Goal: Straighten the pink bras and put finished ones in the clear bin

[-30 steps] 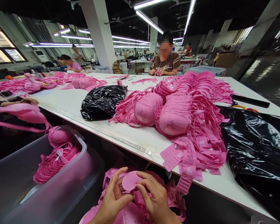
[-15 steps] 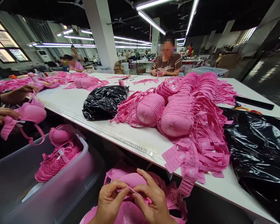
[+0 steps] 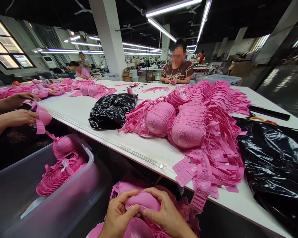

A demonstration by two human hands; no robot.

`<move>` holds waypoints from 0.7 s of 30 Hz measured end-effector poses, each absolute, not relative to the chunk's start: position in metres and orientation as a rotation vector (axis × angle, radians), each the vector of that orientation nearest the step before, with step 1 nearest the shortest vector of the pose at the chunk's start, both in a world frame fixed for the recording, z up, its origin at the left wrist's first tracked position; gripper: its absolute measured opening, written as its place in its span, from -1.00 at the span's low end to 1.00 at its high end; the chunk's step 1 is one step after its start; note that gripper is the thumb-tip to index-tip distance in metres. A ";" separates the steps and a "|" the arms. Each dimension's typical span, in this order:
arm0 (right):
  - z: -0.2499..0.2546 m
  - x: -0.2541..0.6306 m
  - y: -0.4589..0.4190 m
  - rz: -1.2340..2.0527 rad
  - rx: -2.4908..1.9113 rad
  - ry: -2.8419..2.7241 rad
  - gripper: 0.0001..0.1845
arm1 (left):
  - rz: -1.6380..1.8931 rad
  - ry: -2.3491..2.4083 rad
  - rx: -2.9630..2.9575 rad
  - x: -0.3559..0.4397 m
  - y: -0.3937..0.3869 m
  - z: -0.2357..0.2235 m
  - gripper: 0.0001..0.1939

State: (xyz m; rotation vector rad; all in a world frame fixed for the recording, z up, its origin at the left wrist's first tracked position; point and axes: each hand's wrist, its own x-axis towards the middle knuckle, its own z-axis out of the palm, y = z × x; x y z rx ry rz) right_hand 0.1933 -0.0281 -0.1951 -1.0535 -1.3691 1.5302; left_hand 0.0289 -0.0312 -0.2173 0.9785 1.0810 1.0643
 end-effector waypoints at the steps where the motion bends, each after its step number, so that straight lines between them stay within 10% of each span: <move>1: -0.196 0.194 -0.028 1.505 -1.052 -1.393 -0.67 | 1.048 1.068 0.951 0.029 -0.031 -0.215 -0.57; 12: -0.228 0.174 -0.036 1.438 -0.797 -1.098 -0.92 | 0.949 1.023 0.905 0.030 -0.026 -0.210 -0.70; 21: -0.236 0.173 -0.036 1.862 -0.963 -0.498 -0.85 | 0.827 0.715 2.030 0.003 -0.015 -0.204 -0.62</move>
